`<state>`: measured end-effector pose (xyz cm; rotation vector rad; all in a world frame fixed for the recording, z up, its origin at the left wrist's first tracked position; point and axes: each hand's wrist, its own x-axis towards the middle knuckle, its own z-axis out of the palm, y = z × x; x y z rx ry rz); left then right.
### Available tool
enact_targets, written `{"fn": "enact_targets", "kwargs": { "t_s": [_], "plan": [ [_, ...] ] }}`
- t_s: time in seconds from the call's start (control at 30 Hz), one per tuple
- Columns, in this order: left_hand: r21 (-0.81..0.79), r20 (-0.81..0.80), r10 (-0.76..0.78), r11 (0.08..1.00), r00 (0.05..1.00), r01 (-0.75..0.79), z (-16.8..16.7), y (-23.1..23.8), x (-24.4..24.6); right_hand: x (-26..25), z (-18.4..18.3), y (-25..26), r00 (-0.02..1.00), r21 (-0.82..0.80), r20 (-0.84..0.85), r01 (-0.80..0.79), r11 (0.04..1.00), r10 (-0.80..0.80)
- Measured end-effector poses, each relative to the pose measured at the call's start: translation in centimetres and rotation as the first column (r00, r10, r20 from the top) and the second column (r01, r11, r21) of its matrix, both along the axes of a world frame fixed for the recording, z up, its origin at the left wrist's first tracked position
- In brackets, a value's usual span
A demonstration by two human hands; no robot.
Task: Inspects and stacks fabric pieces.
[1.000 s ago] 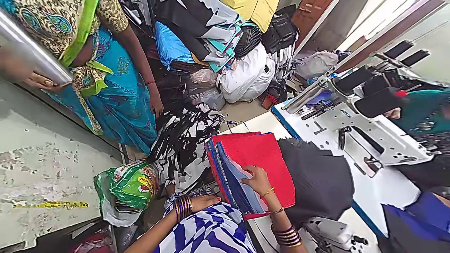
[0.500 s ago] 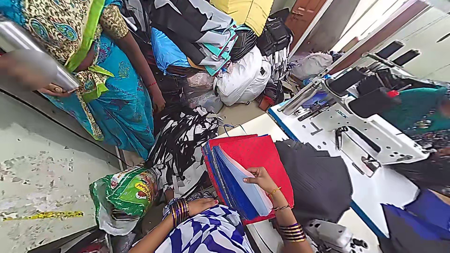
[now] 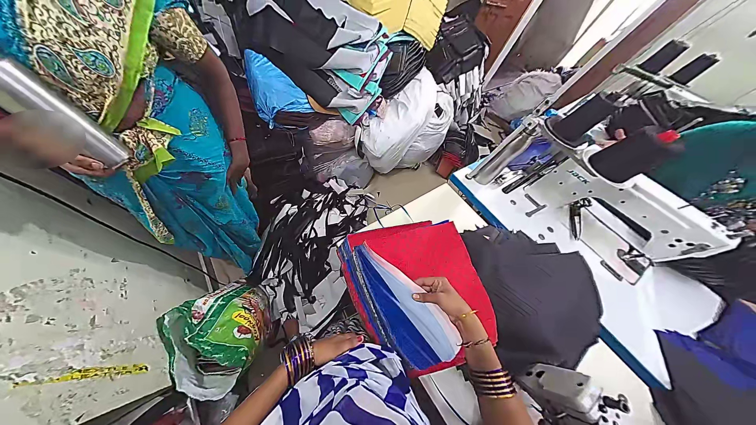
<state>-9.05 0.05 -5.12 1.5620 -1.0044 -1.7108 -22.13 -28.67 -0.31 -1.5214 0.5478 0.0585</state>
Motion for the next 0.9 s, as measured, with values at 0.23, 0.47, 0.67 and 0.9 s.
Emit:
{"fn": "enact_targets", "kwargs": {
  "t_s": [0.23,0.47,0.67,0.9],
  "plan": [
    [-0.026,-0.018,-0.014,1.000,1.000,0.013,-0.3,-0.5,0.1,-0.3,-0.1,-0.5,1.000,0.047,-0.006,-0.023,0.999,0.024],
    [-0.038,-0.022,-0.049,0.998,0.999,0.048,-0.5,-1.3,-0.2,-1.0,0.7,-0.6,0.996,0.086,-0.042,-0.070,0.994,0.074],
    [-0.050,-0.024,-0.045,0.998,0.999,0.044,-0.4,-1.4,-0.3,-1.3,0.8,-0.3,0.997,0.107,-0.063,-0.027,0.994,0.033],
    [-0.029,-0.012,-0.066,0.997,0.998,0.066,-0.2,-1.3,-0.3,-1.2,0.7,0.3,0.999,0.068,-0.030,0.019,0.998,-0.017]
  ]
}}
